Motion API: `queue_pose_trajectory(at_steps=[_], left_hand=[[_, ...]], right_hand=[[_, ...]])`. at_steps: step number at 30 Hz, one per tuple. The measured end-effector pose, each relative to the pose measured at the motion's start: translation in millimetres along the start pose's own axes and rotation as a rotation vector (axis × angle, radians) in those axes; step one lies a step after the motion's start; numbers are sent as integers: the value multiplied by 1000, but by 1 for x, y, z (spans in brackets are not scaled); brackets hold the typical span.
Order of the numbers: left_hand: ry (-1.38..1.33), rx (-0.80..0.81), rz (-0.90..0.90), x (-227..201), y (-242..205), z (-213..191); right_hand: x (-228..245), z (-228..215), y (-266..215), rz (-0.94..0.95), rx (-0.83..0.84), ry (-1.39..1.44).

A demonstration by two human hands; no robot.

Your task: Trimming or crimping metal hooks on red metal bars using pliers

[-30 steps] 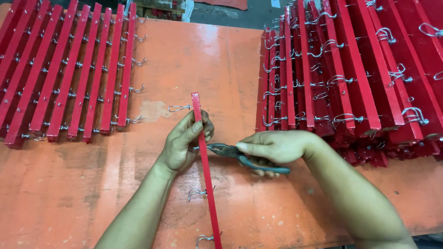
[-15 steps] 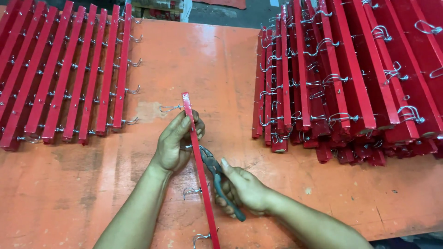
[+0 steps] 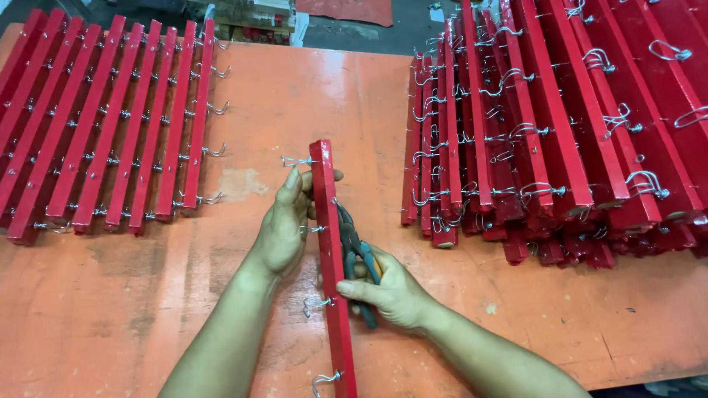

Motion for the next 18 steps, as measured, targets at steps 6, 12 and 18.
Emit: queue_pose_trajectory(at_steps=[6, 12, 18], left_hand=[[-281, -70, 1, 10, 32, -47], [-5, -97, 98, -62, 41, -46], [31, 109, 175, -43, 68, -49]], right_hand=[[2, 3, 1, 9, -15, -62], [10, 12, 2, -22, 5, -89], [11, 15, 3, -17, 47, -132]])
Point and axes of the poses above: each hand's wrist, its own y-axis towards the middle knuckle, its own z-axis out of the palm, x = y × z, the point moved 2 cm from there along y, towards the middle knuckle, and after that the axes turned 4 degrees about x, right-handed, at the moved point
